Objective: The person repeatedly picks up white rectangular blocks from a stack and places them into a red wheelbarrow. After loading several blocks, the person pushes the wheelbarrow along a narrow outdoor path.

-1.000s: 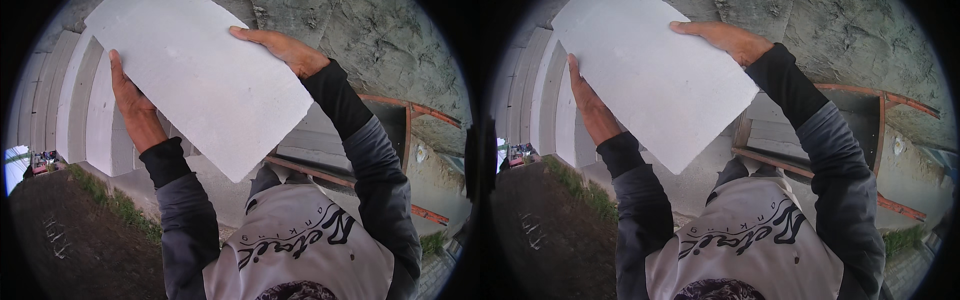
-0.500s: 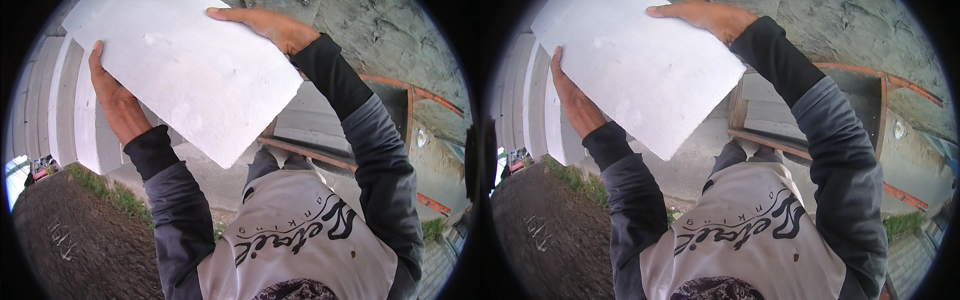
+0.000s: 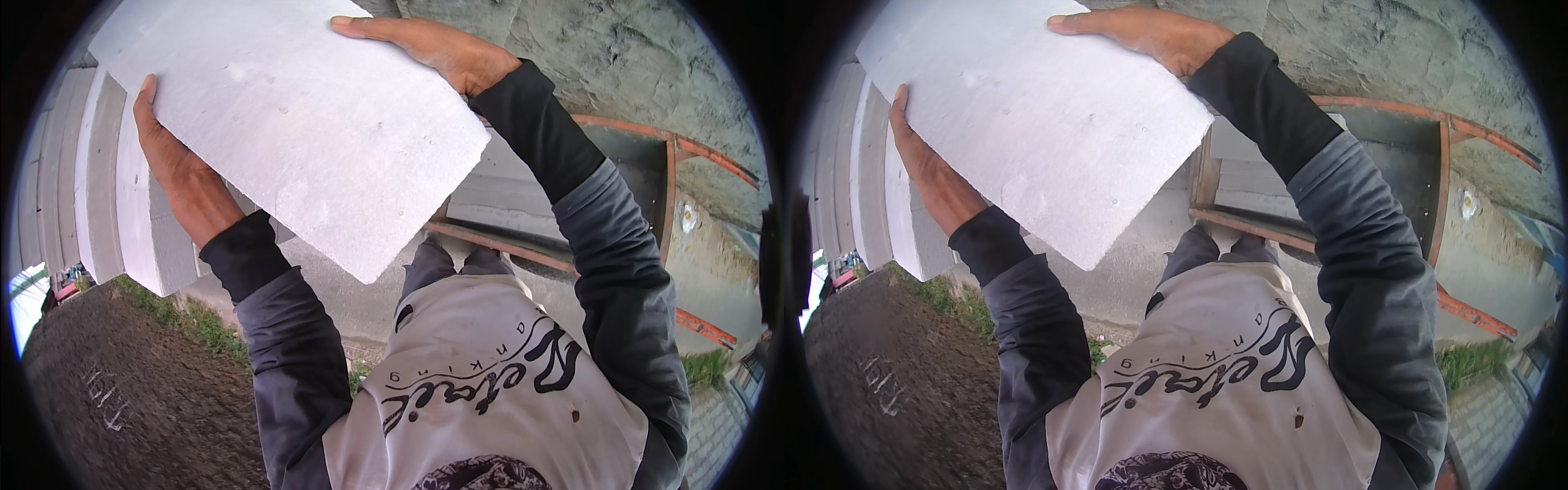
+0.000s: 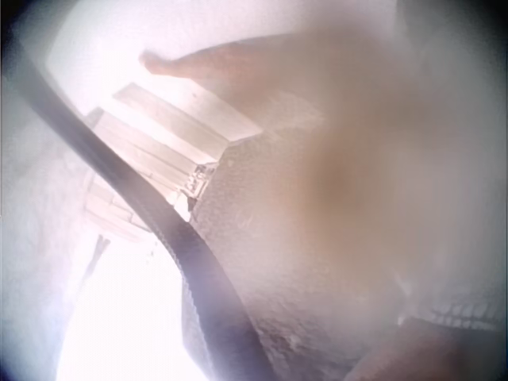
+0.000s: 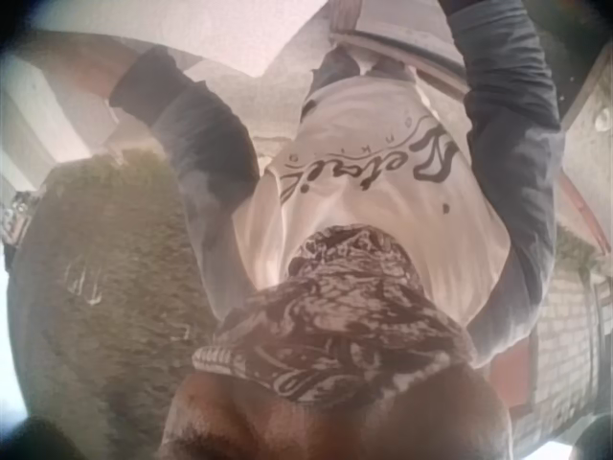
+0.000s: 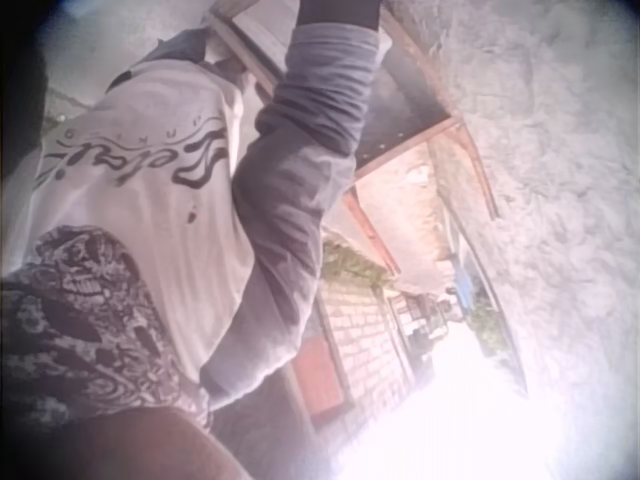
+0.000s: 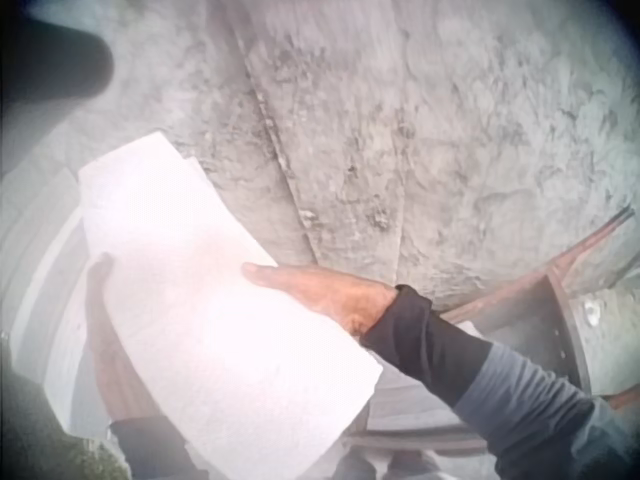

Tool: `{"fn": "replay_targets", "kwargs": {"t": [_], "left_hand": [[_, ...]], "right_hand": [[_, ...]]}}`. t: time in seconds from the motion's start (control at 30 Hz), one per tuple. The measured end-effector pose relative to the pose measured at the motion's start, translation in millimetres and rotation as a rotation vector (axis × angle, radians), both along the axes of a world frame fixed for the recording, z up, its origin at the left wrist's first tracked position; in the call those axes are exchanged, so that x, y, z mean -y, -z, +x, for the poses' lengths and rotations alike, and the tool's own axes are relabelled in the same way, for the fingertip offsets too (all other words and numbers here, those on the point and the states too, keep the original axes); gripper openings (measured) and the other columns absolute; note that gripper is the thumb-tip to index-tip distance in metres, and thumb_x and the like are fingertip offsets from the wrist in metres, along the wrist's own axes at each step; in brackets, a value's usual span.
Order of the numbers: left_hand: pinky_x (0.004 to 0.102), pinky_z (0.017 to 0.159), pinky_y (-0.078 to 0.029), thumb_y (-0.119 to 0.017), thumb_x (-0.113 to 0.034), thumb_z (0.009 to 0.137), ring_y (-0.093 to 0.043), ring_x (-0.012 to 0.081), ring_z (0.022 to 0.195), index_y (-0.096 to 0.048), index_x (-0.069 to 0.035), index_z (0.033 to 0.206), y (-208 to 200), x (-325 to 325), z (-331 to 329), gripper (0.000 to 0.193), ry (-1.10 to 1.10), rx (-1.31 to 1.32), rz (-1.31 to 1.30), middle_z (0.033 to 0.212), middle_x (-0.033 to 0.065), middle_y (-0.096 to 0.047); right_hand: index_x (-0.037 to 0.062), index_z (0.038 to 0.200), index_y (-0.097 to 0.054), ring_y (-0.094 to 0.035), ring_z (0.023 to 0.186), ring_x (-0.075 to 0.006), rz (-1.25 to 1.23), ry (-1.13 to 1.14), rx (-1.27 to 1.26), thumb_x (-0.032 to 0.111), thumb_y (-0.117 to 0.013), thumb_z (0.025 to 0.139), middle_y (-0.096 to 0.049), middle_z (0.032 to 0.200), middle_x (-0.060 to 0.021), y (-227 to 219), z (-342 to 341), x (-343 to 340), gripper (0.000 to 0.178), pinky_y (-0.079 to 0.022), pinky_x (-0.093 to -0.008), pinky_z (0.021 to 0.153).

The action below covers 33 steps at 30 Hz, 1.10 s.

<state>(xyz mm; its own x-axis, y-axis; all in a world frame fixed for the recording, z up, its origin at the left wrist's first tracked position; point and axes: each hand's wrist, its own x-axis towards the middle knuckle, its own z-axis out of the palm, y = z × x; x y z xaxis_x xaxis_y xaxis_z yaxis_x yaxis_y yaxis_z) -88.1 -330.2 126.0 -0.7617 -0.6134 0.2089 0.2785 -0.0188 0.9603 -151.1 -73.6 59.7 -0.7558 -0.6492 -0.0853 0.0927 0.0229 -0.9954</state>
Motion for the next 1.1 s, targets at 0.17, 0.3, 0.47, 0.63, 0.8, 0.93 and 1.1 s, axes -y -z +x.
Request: {"fn": "replay_targets", "kwargs": {"t": [0.17,0.3,0.47,0.63,0.8,0.93,1.1], "left_hand": [[0.0429,0.092,-0.059,-0.074,-0.044,0.084,-0.068,0.0418,0.115,-0.049,0.009,0.142,9.2,-6.5,-4.0,0.083,-0.030,0.024,-0.051,0.130,0.0315,-0.058],[0.0440,0.091,-0.058,-0.074,-0.047,0.083,-0.068,0.0430,0.115,-0.048,0.009,0.143,9.8,-4.1,-0.4,0.086,-0.041,0.047,-0.103,0.132,0.0319,-0.057],[0.0429,0.089,-0.060,-0.073,-0.046,0.083,-0.070,0.0415,0.112,-0.049,0.008,0.142,10.9,-1.7,0.5,0.083,-0.064,0.063,-0.134,0.129,0.0311,-0.059],[0.0405,0.088,-0.060,-0.073,-0.043,0.084,-0.071,0.0371,0.109,-0.051,0.007,0.140,9.9,-0.3,1.0,0.079,-0.044,0.047,-0.080,0.126,0.0286,-0.061],[0.0399,0.089,-0.060,-0.070,-0.043,0.086,-0.070,0.0362,0.113,-0.051,0.007,0.140,6.5,-4.9,-1.5,0.076,0.023,0.058,-0.044,0.127,0.0277,-0.061],[0.0399,0.091,-0.059,-0.067,-0.044,0.089,-0.067,0.0377,0.118,-0.049,0.008,0.141,13.4,-12.8,7.5,0.076,0.107,0.028,-0.007,0.128,0.0291,-0.059],[0.0402,0.090,-0.058,-0.067,-0.042,0.091,-0.065,0.0377,0.119,-0.046,0.009,0.141,31.5,-72.9,23.5,0.075,0.120,-0.009,0.096,0.123,0.0296,-0.057]], "right_hand": [[-0.0140,0.152,-0.036,-0.070,0.104,-0.0524,0.019,0.037,-0.021,0.072,-0.066,0.087,-0.054,0.122,-0.0442,9.4,-0.9,-3.8,0.113,-0.063,-0.0461,0.067],[-0.0134,0.153,-0.034,-0.069,0.105,-0.0524,-0.001,0.029,-0.010,0.073,-0.064,0.088,-0.054,0.121,-0.0428,7.5,2.4,-1.0,0.112,-0.063,-0.0465,0.068],[-0.0109,0.155,-0.033,-0.065,0.113,-0.0530,-0.086,0.012,-0.017,0.074,-0.062,0.090,-0.052,0.125,-0.0418,20.8,3.5,2.5,0.111,-0.062,-0.0505,0.073],[-0.0100,0.156,-0.033,-0.063,0.117,-0.0527,-0.099,-0.007,0.023,0.074,-0.062,0.090,-0.051,0.128,-0.0417,11.2,10.0,3.2,0.110,-0.061,-0.0526,0.076],[-0.0103,0.155,-0.034,-0.065,0.115,-0.0521,-0.144,0.012,-0.015,0.074,-0.061,0.090,-0.052,0.128,-0.0405,18.0,7.5,3.6,0.109,-0.062,-0.0514,0.074],[-0.0112,0.153,-0.037,-0.067,0.111,-0.0495,-0.094,0.024,-0.092,0.074,-0.062,0.090,-0.054,0.124,-0.0395,16.2,9.6,-13.8,0.108,-0.063,-0.0470,0.071],[-0.0112,0.151,-0.041,-0.068,0.109,-0.0438,0.159,0.112,-0.062,0.074,-0.063,0.089,-0.058,0.119,-0.0366,0.9,33.0,-76.3,0.107,-0.060,-0.0417,0.071]]}}
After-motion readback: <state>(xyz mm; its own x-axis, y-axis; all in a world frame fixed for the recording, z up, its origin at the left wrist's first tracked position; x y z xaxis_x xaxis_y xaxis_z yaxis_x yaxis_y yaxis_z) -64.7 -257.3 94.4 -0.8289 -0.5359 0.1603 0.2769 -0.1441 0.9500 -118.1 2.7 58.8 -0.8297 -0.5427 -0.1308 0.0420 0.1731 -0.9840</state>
